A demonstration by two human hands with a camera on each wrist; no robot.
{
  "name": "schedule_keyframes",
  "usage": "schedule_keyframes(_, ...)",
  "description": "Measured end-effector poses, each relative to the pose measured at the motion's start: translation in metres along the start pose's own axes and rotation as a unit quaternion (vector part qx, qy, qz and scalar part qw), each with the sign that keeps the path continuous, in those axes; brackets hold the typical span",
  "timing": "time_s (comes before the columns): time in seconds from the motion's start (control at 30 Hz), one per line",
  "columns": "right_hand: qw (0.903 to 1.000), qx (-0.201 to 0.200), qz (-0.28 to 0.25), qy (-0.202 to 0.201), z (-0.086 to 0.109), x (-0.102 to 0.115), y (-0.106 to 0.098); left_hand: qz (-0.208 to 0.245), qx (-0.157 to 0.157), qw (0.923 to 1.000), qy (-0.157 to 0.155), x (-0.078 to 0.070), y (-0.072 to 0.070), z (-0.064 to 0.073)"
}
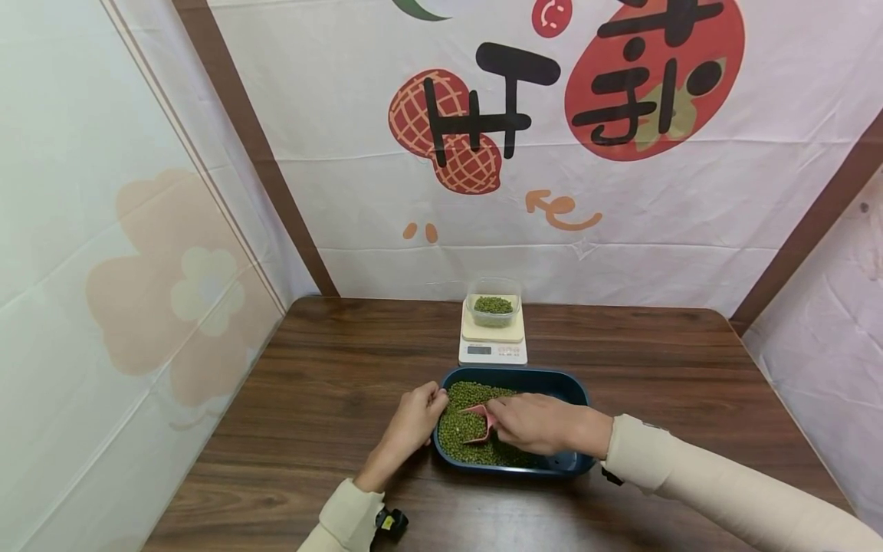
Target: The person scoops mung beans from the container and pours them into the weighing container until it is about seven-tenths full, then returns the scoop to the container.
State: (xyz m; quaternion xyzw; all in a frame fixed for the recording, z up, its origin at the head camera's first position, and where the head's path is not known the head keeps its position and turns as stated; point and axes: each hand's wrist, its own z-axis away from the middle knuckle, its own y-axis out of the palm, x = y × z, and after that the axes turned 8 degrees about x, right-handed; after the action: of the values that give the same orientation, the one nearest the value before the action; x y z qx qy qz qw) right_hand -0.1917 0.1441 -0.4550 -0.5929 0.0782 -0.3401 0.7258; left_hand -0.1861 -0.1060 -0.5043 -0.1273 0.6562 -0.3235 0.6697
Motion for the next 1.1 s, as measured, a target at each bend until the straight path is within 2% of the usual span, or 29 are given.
schedule_keyframes(0.2, 0.9997, -0.001, -0.023, -0.008, 0.003, -0.007, 0.004, -0.001, 0.000, 1.0000, 0.005, 0.001, 0.000, 0.000)
schedule_keyframes(0.53, 0.9977, -0.027, -0.062, 0.004, 0.007, -0.015, 0.008, -0.004, -0.003, 1.0000, 0.005, 0.001, 0.000, 0.001)
schedule_keyframes(1.1, 0.9936, -0.093, -0.063, 0.002, 0.019, -0.021, 0.013, -0.008, 0.002, 1.0000, 0.000, -0.001, 0.000, 0.000)
